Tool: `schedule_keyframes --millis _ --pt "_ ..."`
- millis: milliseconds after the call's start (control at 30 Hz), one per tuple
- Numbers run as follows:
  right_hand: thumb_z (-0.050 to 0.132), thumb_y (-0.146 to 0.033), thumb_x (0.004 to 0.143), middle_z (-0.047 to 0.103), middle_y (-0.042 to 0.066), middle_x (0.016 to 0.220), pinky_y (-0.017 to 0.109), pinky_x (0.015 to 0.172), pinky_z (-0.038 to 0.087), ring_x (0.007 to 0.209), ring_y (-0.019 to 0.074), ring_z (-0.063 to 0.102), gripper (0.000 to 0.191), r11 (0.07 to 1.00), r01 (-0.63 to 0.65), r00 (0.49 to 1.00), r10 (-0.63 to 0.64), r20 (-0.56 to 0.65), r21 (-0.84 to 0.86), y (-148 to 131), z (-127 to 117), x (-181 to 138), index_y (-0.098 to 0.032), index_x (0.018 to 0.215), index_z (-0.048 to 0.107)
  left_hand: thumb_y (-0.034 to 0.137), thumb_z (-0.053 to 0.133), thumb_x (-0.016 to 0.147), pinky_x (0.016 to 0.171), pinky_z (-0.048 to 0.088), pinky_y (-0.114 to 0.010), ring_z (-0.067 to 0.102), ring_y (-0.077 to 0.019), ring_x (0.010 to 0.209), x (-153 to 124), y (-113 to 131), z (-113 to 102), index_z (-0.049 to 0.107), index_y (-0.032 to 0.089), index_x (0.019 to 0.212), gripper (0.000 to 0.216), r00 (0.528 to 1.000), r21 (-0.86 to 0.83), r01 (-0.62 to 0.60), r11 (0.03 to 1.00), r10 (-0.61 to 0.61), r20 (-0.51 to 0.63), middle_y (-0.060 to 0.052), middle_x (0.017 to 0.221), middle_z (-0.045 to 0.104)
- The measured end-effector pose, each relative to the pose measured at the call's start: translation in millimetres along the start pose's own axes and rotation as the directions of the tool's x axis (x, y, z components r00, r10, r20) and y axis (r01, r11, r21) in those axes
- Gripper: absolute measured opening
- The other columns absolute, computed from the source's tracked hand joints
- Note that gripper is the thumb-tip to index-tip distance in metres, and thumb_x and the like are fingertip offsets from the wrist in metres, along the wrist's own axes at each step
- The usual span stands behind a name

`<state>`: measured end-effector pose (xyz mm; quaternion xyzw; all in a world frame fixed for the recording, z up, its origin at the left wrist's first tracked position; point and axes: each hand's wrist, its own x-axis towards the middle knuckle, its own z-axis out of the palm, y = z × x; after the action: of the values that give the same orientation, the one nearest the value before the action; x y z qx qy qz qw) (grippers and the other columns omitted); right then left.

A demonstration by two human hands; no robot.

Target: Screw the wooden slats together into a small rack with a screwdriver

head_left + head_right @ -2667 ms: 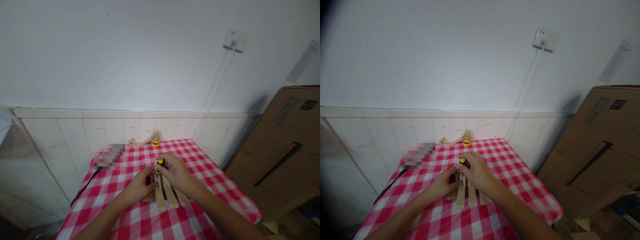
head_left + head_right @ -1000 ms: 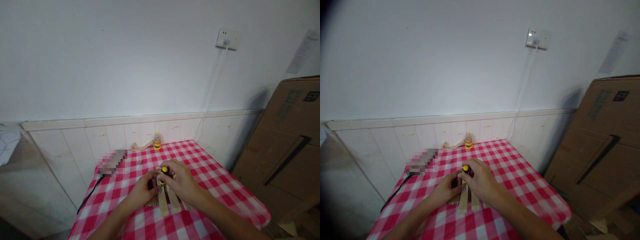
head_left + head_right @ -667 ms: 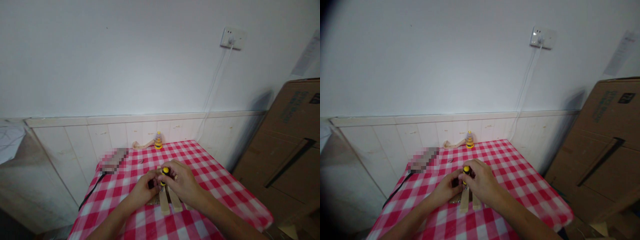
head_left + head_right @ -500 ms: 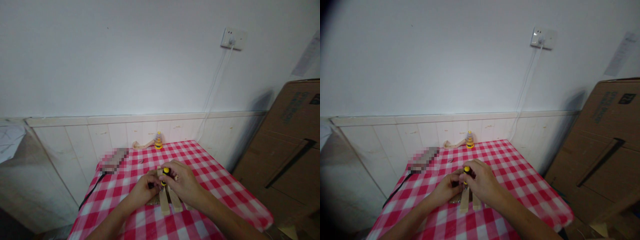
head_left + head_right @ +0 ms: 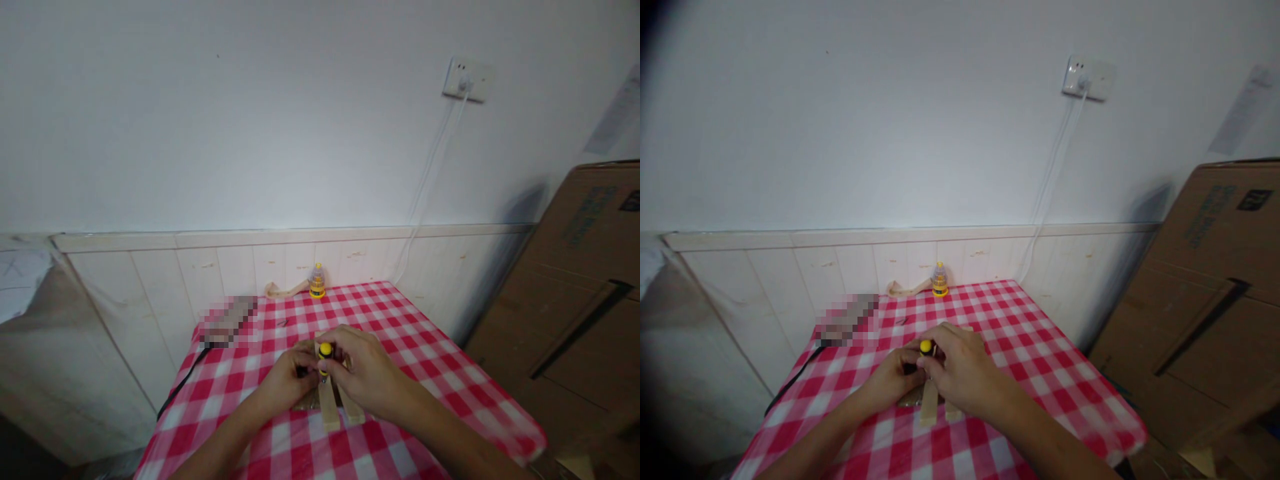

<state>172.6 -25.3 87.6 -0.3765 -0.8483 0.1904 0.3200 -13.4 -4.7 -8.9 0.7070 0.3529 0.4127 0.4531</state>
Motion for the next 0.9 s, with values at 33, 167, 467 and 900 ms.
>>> schedule_keyframes --millis 33,167,467,900 --pt "0.077 -0.007 0.080 0.072 0.001 0.088 0.029 0.069 0.048 0.078 0.0183 0.065 0.023 1.000 -0.016 1.000 0.017 -0.020 0.008 2 1 0 -0.022 0.096 0.070 0.037 0.071 0.085 0.090 0.049 -0.036 0.063 -0.0241 0.097 0 1 0 0.075 0.018 0.070 0.024 1.000 -0.007 -0.018 1.000 0.018 0.005 -0.009 0.100 0.072" --pt "0.082 -0.011 0.079 0.069 0.000 0.082 0.028 0.064 0.047 0.073 0.0175 0.063 0.021 0.997 -0.058 0.997 0.060 -0.054 0.043 7 4 2 -0.021 0.088 0.065 0.033 0.071 0.086 0.095 0.048 -0.037 0.063 -0.0251 0.104 1 1 0 0.073 0.018 0.068 0.023 0.999 -0.024 -0.031 0.999 0.031 0.016 -0.009 0.104 0.072" --pt "0.086 -0.019 0.076 0.062 -0.004 0.071 0.024 0.056 0.038 0.062 0.0136 0.057 0.027 0.996 -0.084 0.990 0.088 -0.108 0.037 12 5 4 -0.021 0.078 0.059 0.023 0.068 0.084 0.094 0.049 -0.036 0.064 -0.0246 0.104 1 -4 -1 0.074 0.018 0.071 0.014 1.000 0.003 -0.005 1.000 0.005 0.028 -0.009 0.109 0.072" --pt "0.073 -0.008 0.080 0.073 0.001 0.091 0.029 0.073 0.047 0.082 0.0181 0.067 0.021 0.992 -0.005 0.994 0.019 -0.105 0.127 9 8 3 -0.022 0.095 0.070 0.024 0.069 0.083 0.092 0.050 -0.036 0.065 -0.0246 0.100 1 -7 0 0.079 0.018 0.077 0.014 1.000 -0.006 0.008 1.000 -0.008 -0.014 -0.009 0.101 0.072"
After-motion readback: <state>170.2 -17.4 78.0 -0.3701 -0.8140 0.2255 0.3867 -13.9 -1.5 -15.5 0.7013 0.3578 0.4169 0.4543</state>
